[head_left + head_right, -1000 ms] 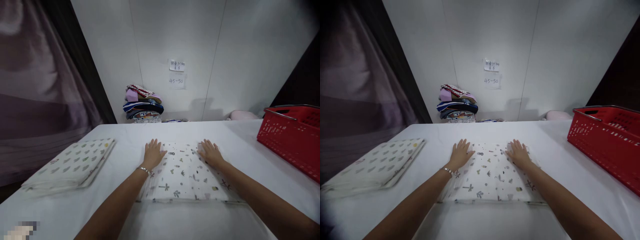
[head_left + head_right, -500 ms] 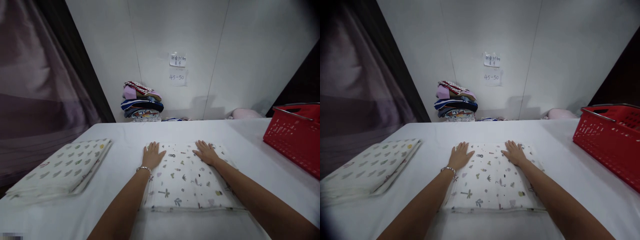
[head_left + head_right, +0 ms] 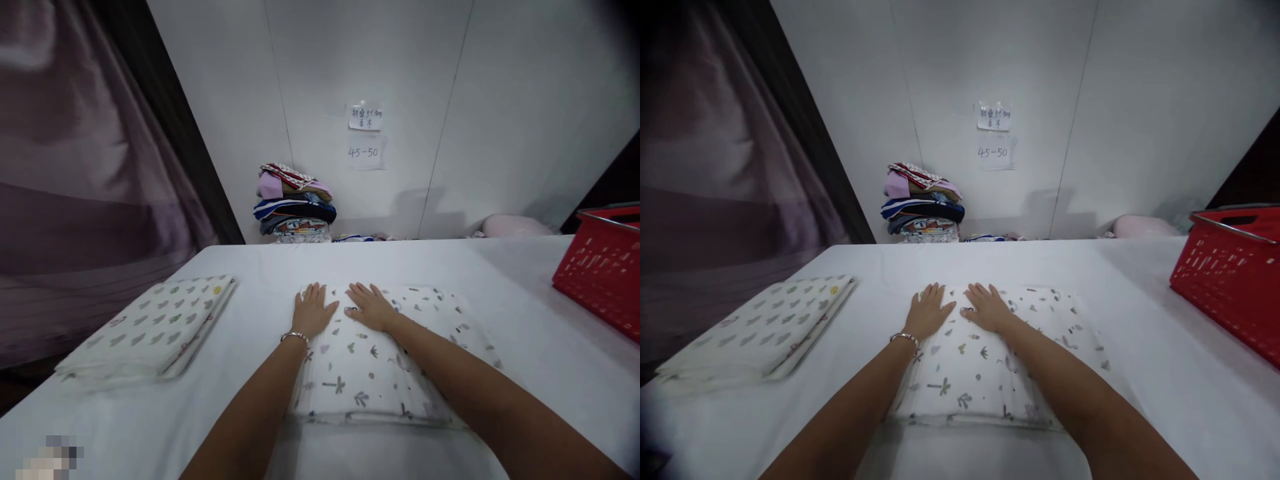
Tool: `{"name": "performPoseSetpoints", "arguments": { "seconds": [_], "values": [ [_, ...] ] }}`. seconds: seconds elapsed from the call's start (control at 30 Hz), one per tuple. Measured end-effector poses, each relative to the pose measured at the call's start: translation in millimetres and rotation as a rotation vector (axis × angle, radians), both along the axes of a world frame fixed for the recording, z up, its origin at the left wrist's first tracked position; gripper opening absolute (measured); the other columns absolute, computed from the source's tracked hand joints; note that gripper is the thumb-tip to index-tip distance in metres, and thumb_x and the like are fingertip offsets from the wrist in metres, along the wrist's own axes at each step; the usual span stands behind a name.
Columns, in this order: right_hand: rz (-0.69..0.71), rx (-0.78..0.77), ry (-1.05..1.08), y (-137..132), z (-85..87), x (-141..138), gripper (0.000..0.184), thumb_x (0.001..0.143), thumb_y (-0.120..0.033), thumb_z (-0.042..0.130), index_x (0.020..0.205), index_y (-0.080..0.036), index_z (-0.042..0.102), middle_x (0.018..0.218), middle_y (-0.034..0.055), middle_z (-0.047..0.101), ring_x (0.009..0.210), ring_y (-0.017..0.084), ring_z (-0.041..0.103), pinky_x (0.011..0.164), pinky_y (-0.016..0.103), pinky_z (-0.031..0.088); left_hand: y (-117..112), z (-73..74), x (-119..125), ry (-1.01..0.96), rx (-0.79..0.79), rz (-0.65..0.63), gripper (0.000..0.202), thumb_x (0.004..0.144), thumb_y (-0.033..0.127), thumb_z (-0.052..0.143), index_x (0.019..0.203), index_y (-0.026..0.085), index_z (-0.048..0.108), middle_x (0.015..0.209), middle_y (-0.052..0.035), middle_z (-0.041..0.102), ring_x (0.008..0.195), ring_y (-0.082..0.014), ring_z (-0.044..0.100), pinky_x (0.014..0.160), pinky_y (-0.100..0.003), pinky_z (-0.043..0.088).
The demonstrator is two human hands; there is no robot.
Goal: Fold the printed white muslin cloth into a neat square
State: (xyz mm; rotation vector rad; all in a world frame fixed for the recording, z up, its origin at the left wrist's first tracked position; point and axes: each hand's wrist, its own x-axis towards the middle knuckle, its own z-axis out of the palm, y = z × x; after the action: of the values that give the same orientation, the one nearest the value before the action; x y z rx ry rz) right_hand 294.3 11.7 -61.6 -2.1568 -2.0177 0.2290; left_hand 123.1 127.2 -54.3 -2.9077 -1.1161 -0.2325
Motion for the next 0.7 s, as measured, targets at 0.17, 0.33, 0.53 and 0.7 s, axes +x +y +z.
{"name": "performPoseSetpoints", "arguments": {
  "seconds": [0.17,0.33,0.53,0.7],
  "values": [
    [0.012,-0.016,0.006,-6.3,2.9,1.6,0.074,0.089,-0.066,0.017,0.146,-0.019,0.024,0.152,0.008,0.016,0.141,0.025,0.01,0.112,0.051,0.008,0.3,3.1,1.3,0.017,-0.03,0.016,0.068,0.089,0.059,0.022,0.141,0.017,0.033,0.15,-0.0101,0.027,0.138,-0.027,0.021,0.11,-0.051,0.018],
    [-0.04,-0.014,-0.03,-45.7,4.5,29.9,0.07,0.09,-0.064,0.02,0.145,-0.022,0.027,0.152,0.0071,0.017,0.14,0.026,0.013,0.111,0.052,0.008,2.4,3.4,1.5,0.023,-0.061,0.012,0.07,0.088,0.06,0.02,0.142,0.016,0.032,0.151,-0.0103,0.026,0.139,-0.0276,0.019,0.11,-0.051,0.018],
    [-0.323,-0.062,-0.106,-126.6,1.6,97.0,0.064,0.091,-0.06,0.024,0.144,-0.024,0.03,0.151,0.0057,0.019,0.14,0.025,0.014,0.112,0.051,0.01,3.9,2.9,1.5,0.011,-0.062,0.007,0.071,0.087,0.061,0.021,0.141,0.017,0.032,0.151,-0.0102,0.026,0.139,-0.0287,0.019,0.11,-0.052,0.018],
    [-0.54,-0.077,-0.097,-173.8,-5.8,123.2,0.068,0.09,-0.061,0.022,0.145,-0.022,0.029,0.152,0.0054,0.018,0.14,0.025,0.015,0.11,0.048,0.02,3.3,4.8,2.3,0.007,-0.061,0.007,0.07,0.087,0.06,0.021,0.14,0.016,0.035,0.15,-0.0105,0.027,0.139,-0.0291,0.02,0.109,-0.053,0.02]
  ]
}}
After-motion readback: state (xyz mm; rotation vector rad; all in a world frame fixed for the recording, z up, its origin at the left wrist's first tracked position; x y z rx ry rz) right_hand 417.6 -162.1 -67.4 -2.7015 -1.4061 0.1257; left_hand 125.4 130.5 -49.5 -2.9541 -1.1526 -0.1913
